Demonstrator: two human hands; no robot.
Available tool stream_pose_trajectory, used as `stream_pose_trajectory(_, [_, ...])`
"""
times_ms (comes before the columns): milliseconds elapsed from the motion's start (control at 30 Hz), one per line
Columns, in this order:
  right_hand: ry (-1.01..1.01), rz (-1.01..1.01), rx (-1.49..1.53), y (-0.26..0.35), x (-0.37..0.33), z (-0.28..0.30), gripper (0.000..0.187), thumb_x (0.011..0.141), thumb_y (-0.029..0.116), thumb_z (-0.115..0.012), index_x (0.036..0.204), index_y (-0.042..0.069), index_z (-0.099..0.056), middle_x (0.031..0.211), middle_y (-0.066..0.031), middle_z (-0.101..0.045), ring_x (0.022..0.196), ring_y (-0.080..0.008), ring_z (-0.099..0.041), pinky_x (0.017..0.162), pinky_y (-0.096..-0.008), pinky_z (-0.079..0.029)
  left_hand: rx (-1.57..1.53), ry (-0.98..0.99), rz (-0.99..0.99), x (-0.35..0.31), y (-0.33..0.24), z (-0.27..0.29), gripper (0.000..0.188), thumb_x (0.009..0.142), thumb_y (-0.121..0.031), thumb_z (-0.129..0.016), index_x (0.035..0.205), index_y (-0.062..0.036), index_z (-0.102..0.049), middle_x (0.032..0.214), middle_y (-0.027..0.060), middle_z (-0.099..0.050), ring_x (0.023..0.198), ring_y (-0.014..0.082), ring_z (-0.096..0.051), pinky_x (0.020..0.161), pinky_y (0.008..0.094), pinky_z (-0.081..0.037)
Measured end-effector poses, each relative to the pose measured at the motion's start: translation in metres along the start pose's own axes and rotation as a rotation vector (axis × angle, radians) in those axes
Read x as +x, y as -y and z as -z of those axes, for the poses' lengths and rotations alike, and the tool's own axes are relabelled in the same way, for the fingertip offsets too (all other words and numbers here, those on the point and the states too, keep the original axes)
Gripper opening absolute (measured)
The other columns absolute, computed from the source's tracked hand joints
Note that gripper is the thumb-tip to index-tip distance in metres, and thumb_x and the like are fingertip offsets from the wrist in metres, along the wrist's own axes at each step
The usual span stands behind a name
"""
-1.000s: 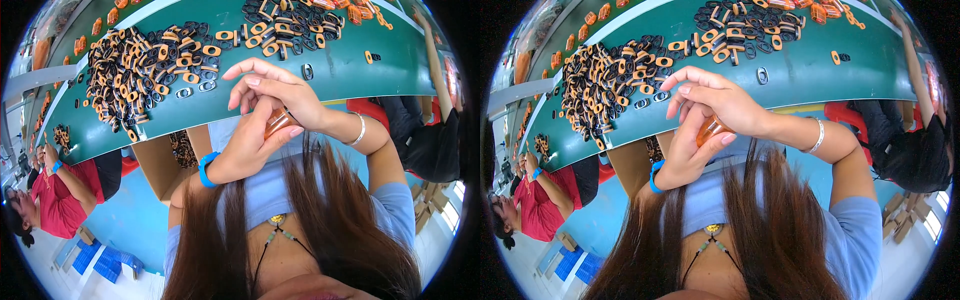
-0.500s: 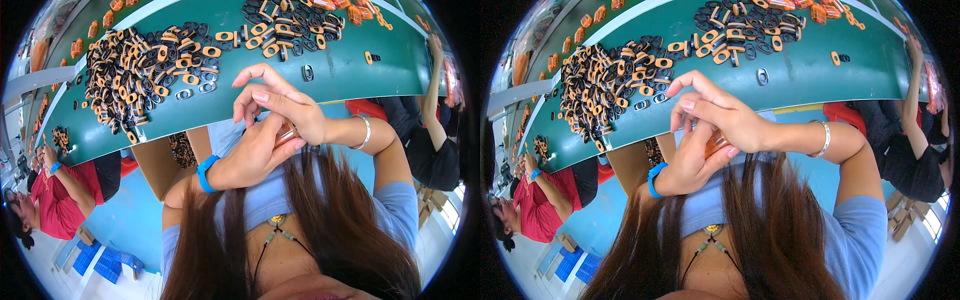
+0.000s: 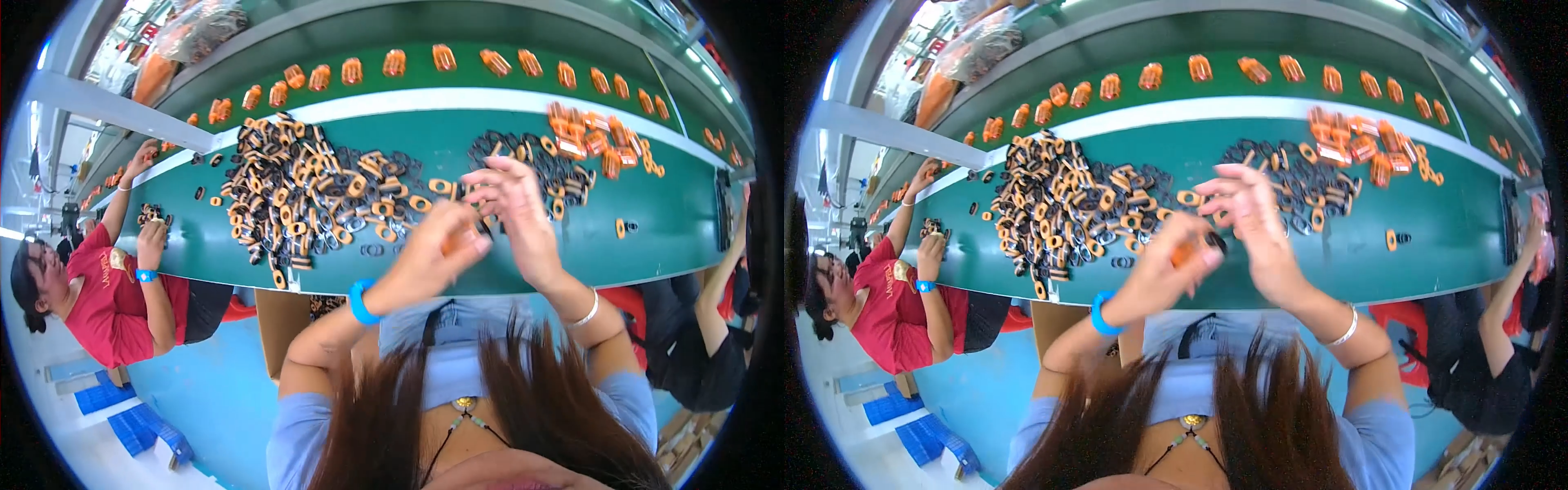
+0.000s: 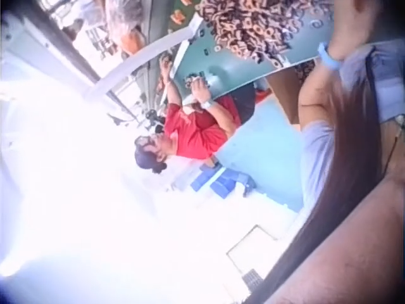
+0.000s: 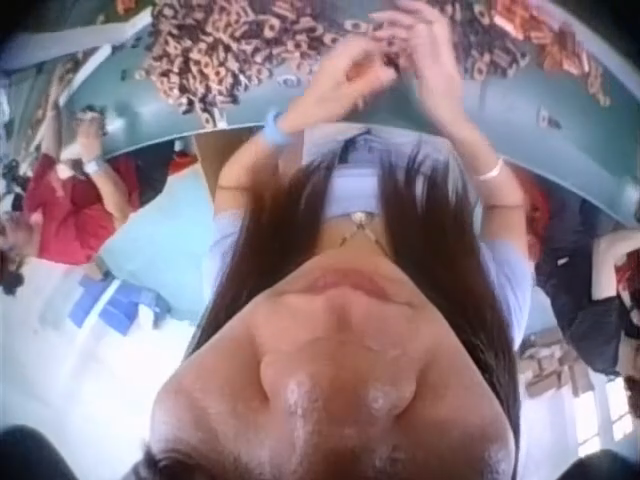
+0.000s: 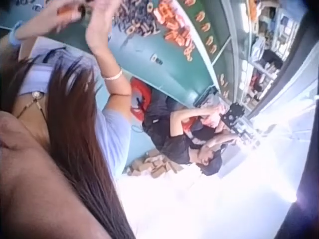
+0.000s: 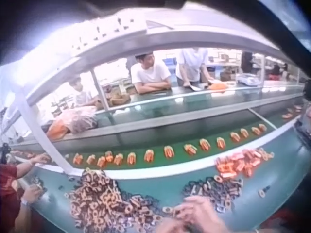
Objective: The person assembles small electronic components by fitting a black piece into an orange casing by hand.
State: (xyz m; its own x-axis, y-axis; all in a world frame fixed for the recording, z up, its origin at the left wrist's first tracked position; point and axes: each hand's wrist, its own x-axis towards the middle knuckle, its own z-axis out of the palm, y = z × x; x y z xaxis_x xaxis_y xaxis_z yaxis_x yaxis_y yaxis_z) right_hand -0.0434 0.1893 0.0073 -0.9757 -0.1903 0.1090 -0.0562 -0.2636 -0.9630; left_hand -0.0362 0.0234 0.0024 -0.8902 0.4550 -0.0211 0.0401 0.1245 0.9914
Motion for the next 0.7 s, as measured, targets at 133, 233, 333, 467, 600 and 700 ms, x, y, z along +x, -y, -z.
stream_pose_trajectory(133, [-0.174, 0.023, 0.104, 0.008, 0.006, 0.010, 0.035, 0.095, 0.023, -0.044, 0.123, 0.004, -0.042, 0.114, -0.0120, -0.055, 0.096, -0.0154, -0.055, 0.081, -0.0268, -0.040, 0.371, -0.377, -0.158, 0.072, 0.015, 0.082, 0.024, 0.081, -0.019, -0.067, 0.088, 0.0016, -0.058, 0.078, 0.0097, -0.058, 0.065, 0.0182, -0.057, 0.061, 0.0330, -0.046])
stream_pose_trajectory(233, [-0.188, -0.091, 0.124, 0.000, 0.000, 0.023, 0.032, 0.094, 0.021, -0.046, 0.121, 0.004, -0.044, 0.113, -0.0112, -0.056, 0.091, -0.0145, -0.055, 0.079, -0.0264, -0.041, 0.571, -0.534, -0.118, 0.133, 0.032, 0.130, 0.028, 0.079, -0.024, -0.068, 0.086, 0.0023, -0.063, 0.079, 0.0151, -0.066, 0.073, 0.0233, -0.064, 0.059, 0.0352, -0.045])
stream_pose_trajectory(333, [-0.180, -0.137, 0.172, -0.009, 0.000, 0.026, 0.028, 0.093, 0.018, -0.047, 0.117, 0.004, -0.046, 0.110, -0.0105, -0.057, 0.086, -0.0130, -0.055, 0.076, -0.0253, -0.041, 0.735, -0.651, -0.095, 0.191, 0.062, 0.165, 0.033, 0.078, -0.034, -0.068, 0.084, -0.0010, -0.067, 0.081, 0.0159, -0.066, 0.076, 0.0303, -0.062, 0.065, 0.0440, -0.042])
stream_pose_trajectory(467, [-0.212, -0.152, 0.180, -0.008, 0.007, 0.025, 0.020, 0.094, 0.014, -0.046, 0.110, 0.003, -0.049, 0.104, -0.0098, -0.059, 0.080, -0.0113, -0.055, 0.072, -0.0241, -0.043, 0.765, -0.614, 0.077, 0.235, 0.086, 0.197, 0.032, 0.082, -0.034, -0.063, 0.078, -0.0033, -0.069, 0.082, 0.0170, -0.065, 0.083, 0.0338, -0.058, 0.078, 0.0480, -0.039])
stream_pose_trajectory(600, [-0.221, -0.160, 0.167, -0.009, 0.010, 0.031, 0.016, 0.094, 0.015, -0.048, 0.103, 0.003, -0.054, 0.097, -0.0093, -0.062, 0.077, -0.0105, -0.056, 0.069, -0.0237, -0.044, 1.213, -0.835, -0.106, 0.237, 0.102, 0.224, 0.026, 0.087, -0.023, -0.052, 0.090, -0.0033, -0.068, 0.096, 0.0204, -0.061, 0.098, 0.0381, -0.052, 0.083, 0.0489, -0.041])
stream_pose_trajectory(700, [-0.136, -0.153, 0.099, -0.010, 0.009, 0.037, 0.015, 0.094, 0.014, -0.049, 0.101, 0.003, -0.055, 0.098, -0.0085, -0.062, 0.078, -0.0099, -0.057, 0.071, -0.0234, -0.044, 1.436, -0.786, -0.036, 0.208, 0.106, 0.255, 0.021, 0.081, -0.018, -0.055, 0.097, -0.0129, -0.068, 0.114, 0.0287, -0.051, 0.106, 0.0441, -0.049, 0.086, 0.0475, -0.043])
